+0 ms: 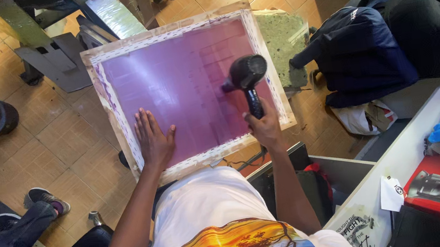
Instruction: The person uses a hair dryer to dry a pink painted surface on a framed board. They move the hair dryer back and forth across the surface while holding the frame with their other hand. The task continues for the duration of the clip.
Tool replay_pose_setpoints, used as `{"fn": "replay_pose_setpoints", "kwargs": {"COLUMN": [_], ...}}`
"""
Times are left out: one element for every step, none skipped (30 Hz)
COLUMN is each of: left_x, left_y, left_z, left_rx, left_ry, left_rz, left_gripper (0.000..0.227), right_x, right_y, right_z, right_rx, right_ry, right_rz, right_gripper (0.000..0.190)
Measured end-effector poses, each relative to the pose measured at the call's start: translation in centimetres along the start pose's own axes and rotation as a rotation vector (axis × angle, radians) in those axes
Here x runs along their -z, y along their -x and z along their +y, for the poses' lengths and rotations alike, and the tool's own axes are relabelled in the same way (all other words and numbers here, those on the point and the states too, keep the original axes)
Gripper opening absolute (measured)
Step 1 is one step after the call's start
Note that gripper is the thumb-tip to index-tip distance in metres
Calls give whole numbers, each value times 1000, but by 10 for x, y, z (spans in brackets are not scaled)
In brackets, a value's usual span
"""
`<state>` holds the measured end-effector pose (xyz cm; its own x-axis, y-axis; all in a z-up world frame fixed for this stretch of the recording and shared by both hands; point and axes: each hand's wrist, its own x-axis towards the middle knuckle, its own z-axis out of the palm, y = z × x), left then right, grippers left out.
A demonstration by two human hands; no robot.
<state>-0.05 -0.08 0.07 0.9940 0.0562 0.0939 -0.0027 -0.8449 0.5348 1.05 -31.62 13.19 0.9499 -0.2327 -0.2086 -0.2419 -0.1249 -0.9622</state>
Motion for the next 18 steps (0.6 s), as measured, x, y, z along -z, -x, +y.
{"fn": "replay_pose_setpoints", "kwargs": {"left_x": [0, 0, 0, 0, 0, -3, -6, -9, -12, -15, -18, -19, -20, -20, -19, -17, -15, -15], "left_y": [0, 1, 3, 5, 7, 9, 11, 13, 14, 17, 20, 22, 24, 27, 29, 32, 35, 42], "left_z": [1, 2, 3, 4, 5, 4, 2, 1, 0, -2, -3, -3, -2, -3, -1, 0, 1, 2], "left_rx": [-4, -7, -5, -9, -13, -12, -16, -19, -17, -28, -39, -38, -63, -82, -77, -72, -66, -58], "left_ry": [20, 40, 40, 34, 29, 28, 20, 12, 11, 15, 19, 22, -10, -44, -44, 29, 102, 100], "left_rz": [0, -1, -3, -10, -17, -16, -20, -24, -23, -1, 20, 18, 24, 30, 30, 16, 4, 9], "left_gripper": [90, 89, 89, 89, 89, 89, 90, 91, 91, 90, 90, 90, 88, 85, 85, 82, 78, 78], "right_x": [-6, -11, -18, -26, -33, -40, -46, -53, -61, -67, -74, -84, -94, -105, -115, -127, -139, -152], "right_y": [1, 1, 3, 4, 6, 5, 4, 3, -1, -4, -7, -12, -16, -20, -28, -35, -42, -48], "right_z": [-2, -3, -2, -2, -2, 0, 2, 3, 11, 19, 28, 32, 36, 39, 38, 37, 36, 34], "right_rx": [-8, -16, -19, -4, 11, 12, 4, -4, -3, -5, -7, -8, 5, 18, 16, 75, 134, 136], "right_ry": [26, 52, 53, 195, 338, 338, 313, 289, 289, 265, 241, 243, 203, 163, 165, 197, 228, 229], "right_rz": [-27, -55, -57, -65, -74, -76, -88, -101, -104, -131, -157, -156, -188, -224, -229, -263, -298, -308], "right_gripper": [30, 32, 32, 40, 48, 48, 49, 51, 51, 52, 53, 53, 54, 55, 55, 55, 55, 55]}}
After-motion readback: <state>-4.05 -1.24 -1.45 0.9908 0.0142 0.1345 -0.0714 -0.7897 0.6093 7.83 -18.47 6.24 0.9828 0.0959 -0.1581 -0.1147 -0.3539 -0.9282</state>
